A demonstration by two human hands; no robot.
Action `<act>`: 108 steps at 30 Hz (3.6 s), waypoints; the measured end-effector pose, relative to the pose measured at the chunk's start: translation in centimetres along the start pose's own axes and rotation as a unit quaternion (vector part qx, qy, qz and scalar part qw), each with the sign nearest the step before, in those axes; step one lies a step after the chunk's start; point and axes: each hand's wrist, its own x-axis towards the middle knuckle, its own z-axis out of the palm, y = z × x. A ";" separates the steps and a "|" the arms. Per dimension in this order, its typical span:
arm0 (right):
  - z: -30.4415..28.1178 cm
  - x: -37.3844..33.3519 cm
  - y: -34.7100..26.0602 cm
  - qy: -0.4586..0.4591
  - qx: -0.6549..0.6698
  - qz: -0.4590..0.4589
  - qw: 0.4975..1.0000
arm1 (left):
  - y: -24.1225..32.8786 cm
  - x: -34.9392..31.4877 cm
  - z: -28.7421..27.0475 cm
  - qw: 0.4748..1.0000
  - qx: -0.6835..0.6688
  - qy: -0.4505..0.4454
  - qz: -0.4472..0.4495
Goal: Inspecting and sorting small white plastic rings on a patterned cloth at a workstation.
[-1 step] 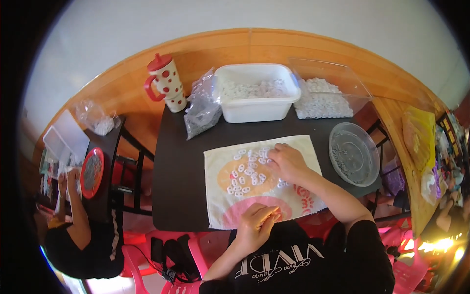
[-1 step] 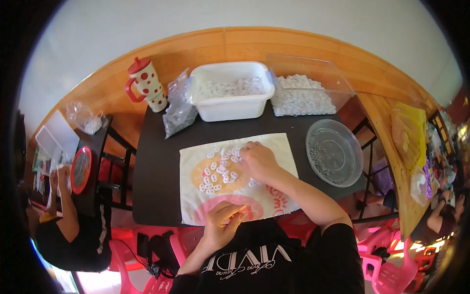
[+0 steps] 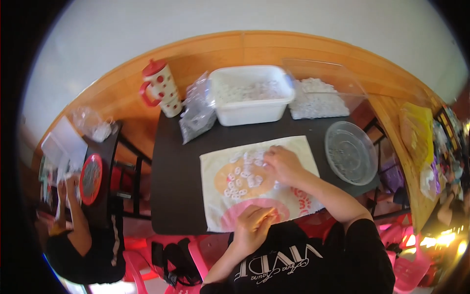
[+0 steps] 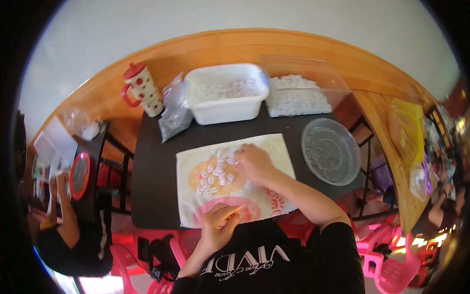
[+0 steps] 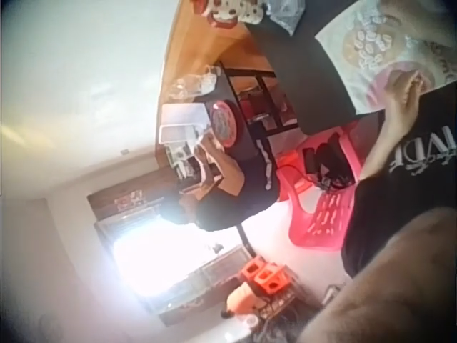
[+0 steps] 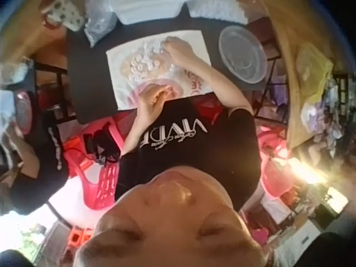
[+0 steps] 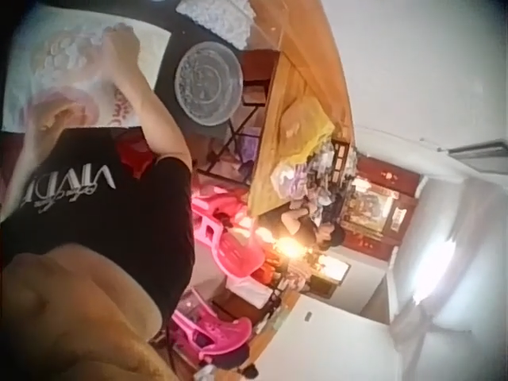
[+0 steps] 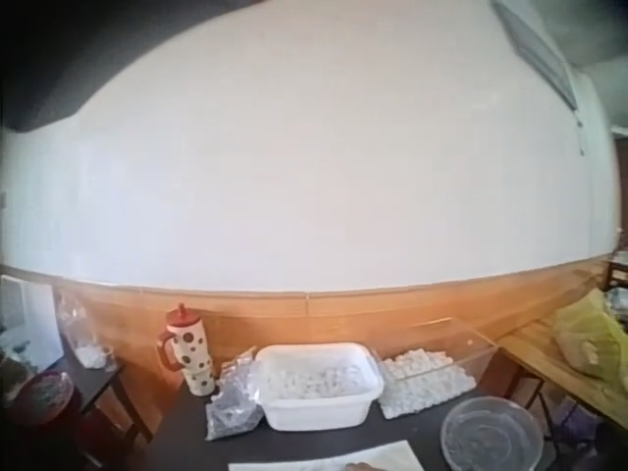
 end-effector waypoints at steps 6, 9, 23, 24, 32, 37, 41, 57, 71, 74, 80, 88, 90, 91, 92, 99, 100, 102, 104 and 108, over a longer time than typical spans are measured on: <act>-1.7 -4.0 -5.5 0.023 0.485 -0.009 0.874 | -0.5 0.5 0.5 0.986 0.022 0.154 -0.053; -1.8 -6.7 -7.2 0.071 0.559 0.008 0.826 | -0.2 1.2 1.7 0.956 -0.192 0.209 -0.073; -14.0 -16.2 13.4 0.030 -0.068 0.181 0.981 | -1.3 2.3 2.5 0.995 -0.032 0.087 -0.045; -14.1 -17.2 14.4 0.017 -0.060 0.182 0.981 | -1.1 2.7 2.5 0.995 -0.033 0.085 -0.046; -11.5 -15.9 15.1 -0.019 -0.010 0.109 0.994 | -0.3 3.2 3.2 0.980 0.198 -0.008 0.003; -11.6 -16.9 14.6 -0.036 -0.095 0.124 0.987 | -0.3 3.4 3.8 0.961 0.275 -0.008 -0.004; -11.8 -16.5 15.2 -0.035 -0.035 0.120 0.992 | 0.4 3.7 2.8 0.949 0.308 0.061 -0.015; -12.3 -15.1 13.7 0.097 0.180 0.164 0.965 | -1.7 6.9 0.9 0.877 0.475 0.066 -0.018; -10.7 -14.2 14.1 0.016 0.112 0.060 0.992 | -2.4 7.4 -0.2 0.955 0.282 0.089 -0.003; -10.9 -14.1 13.9 0.075 0.156 0.098 0.980 | -2.4 7.6 -0.2 0.956 0.278 0.094 0.012; -11.2 -14.3 14.2 0.109 0.223 0.131 0.960 | -2.4 7.5 0.1 0.974 0.206 0.087 -0.028; -11.0 -14.5 14.4 0.210 0.277 0.145 0.927 | -2.1 8.1 1.7 0.986 0.092 0.119 -0.065; -11.1 -14.6 14.4 0.209 0.293 0.152 0.920 | -2.0 8.0 1.4 0.984 0.119 0.107 -0.077; -11.1 -14.6 14.4 0.209 0.310 0.159 0.914 | -1.9 7.9 1.3 0.980 0.147 0.097 -0.088; -11.2 -14.6 14.2 0.208 0.310 0.158 0.914 | -2.2 7.7 1.4 0.980 0.147 0.098 -0.088; -10.9 -14.7 14.4 0.210 0.240 0.129 0.939 | -2.5 7.2 1.4 0.966 -0.066 0.133 -0.213; -11.1 -15.1 14.5 0.218 0.231 0.121 0.941 | -2.5 7.5 1.6 0.962 -0.096 0.125 -0.221; -10.9 -14.9 14.9 0.213 0.223 0.111 0.945 | -3.0 7.1 1.0 0.972 -0.067 0.110 -0.197; -10.7 -14.5 15.0 0.202 0.237 0.102 0.945 | -3.4 6.5 0.7 0.979 -0.039 0.108 -0.171; -10.5 -14.1 14.8 0.200 0.278 0.132 0.930 | -2.9 5.8 0.4 0.975 -0.096 0.119 -0.162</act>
